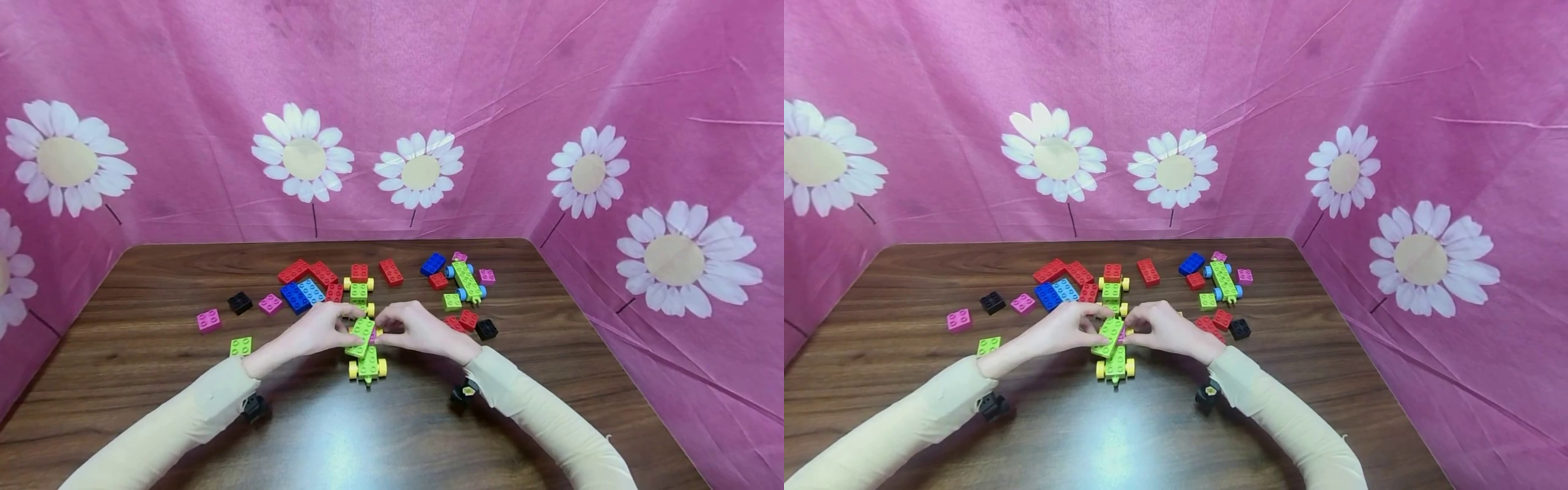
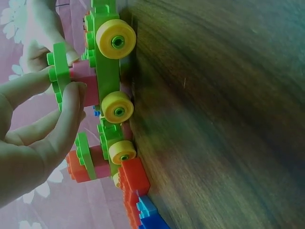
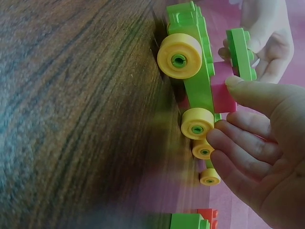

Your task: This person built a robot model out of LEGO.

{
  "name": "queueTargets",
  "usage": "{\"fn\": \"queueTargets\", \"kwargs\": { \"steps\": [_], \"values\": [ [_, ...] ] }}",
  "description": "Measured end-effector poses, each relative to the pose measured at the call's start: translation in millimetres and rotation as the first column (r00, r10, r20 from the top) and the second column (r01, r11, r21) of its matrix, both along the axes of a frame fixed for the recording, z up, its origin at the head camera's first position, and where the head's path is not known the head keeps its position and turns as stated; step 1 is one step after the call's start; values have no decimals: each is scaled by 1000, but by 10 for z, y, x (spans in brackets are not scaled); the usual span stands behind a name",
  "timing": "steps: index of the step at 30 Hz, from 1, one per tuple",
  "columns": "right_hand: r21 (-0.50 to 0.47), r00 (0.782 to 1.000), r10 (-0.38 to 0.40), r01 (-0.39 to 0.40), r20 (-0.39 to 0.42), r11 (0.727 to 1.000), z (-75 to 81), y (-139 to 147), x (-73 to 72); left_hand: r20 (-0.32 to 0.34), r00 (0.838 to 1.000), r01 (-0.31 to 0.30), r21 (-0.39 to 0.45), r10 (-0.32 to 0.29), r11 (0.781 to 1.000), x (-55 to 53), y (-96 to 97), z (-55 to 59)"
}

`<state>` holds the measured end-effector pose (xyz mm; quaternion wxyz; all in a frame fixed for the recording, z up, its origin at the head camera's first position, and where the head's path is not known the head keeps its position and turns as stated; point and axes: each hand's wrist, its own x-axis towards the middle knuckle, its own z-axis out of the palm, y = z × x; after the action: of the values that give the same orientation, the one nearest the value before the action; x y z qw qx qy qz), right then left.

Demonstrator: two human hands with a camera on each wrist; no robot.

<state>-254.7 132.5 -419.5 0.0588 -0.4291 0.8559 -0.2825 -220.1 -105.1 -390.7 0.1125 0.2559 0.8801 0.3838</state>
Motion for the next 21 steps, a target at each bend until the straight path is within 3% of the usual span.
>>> {"fn": "queueTargets", "kwargs": {
  "steps": [8, 12, 21],
  "values": [
    [3, 1000, -1, 1, 3, 1000, -5, 0, -6, 13, 1000, -16, 9, 16, 1000, 9, 24, -21],
    [16, 1000, -5, 5, -11, 1000, -6, 1, -6, -21, 999, -38, -8, 38, 999, 10, 31, -29],
    [3, 999, -2, 2, -32, 1000, 8, 31, -13, -109, 994, -29, -44, 24, 999, 11, 46, -60]
  ]
}}
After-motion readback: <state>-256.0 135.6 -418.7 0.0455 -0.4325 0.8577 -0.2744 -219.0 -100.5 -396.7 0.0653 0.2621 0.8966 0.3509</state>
